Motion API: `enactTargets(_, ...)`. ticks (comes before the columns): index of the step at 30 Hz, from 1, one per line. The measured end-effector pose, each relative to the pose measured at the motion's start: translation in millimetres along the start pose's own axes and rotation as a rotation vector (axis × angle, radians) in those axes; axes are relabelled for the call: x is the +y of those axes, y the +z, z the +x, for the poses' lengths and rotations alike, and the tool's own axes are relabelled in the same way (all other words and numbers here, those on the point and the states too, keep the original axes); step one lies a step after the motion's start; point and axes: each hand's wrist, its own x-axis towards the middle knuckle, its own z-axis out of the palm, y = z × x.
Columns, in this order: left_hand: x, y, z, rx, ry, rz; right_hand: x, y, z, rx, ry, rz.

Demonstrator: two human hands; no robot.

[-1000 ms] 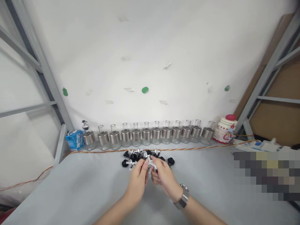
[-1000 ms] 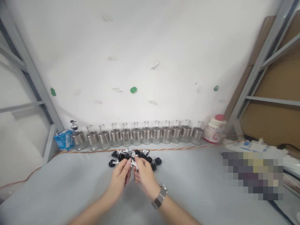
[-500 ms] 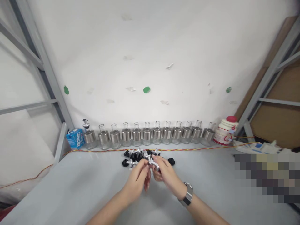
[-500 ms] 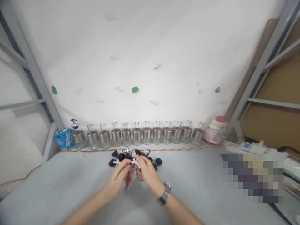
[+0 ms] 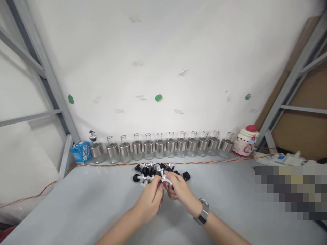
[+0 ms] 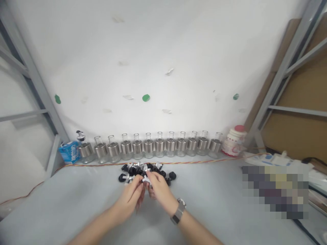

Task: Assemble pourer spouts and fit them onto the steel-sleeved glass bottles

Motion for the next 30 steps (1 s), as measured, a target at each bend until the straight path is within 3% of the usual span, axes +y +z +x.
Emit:
enactTargets(8, 5.7, -11.9, -0.6, -0.003, 0.064, 0.515, 10.0, -2.8, 7.2, 0.063, 0.047, -0.025)
enactTargets(19, -1.3, -8.4, -0.2, -0.066, 0.033, 0.386, 8.5, 1.5, 3.7, 0.079, 0.070, -0.050)
enactTargets(30, -9.1, -7.3, 0.7, -0.028, 0.039, 0.322, 17.2, 0.9, 7.0, 0.091, 0.056, -0.063)
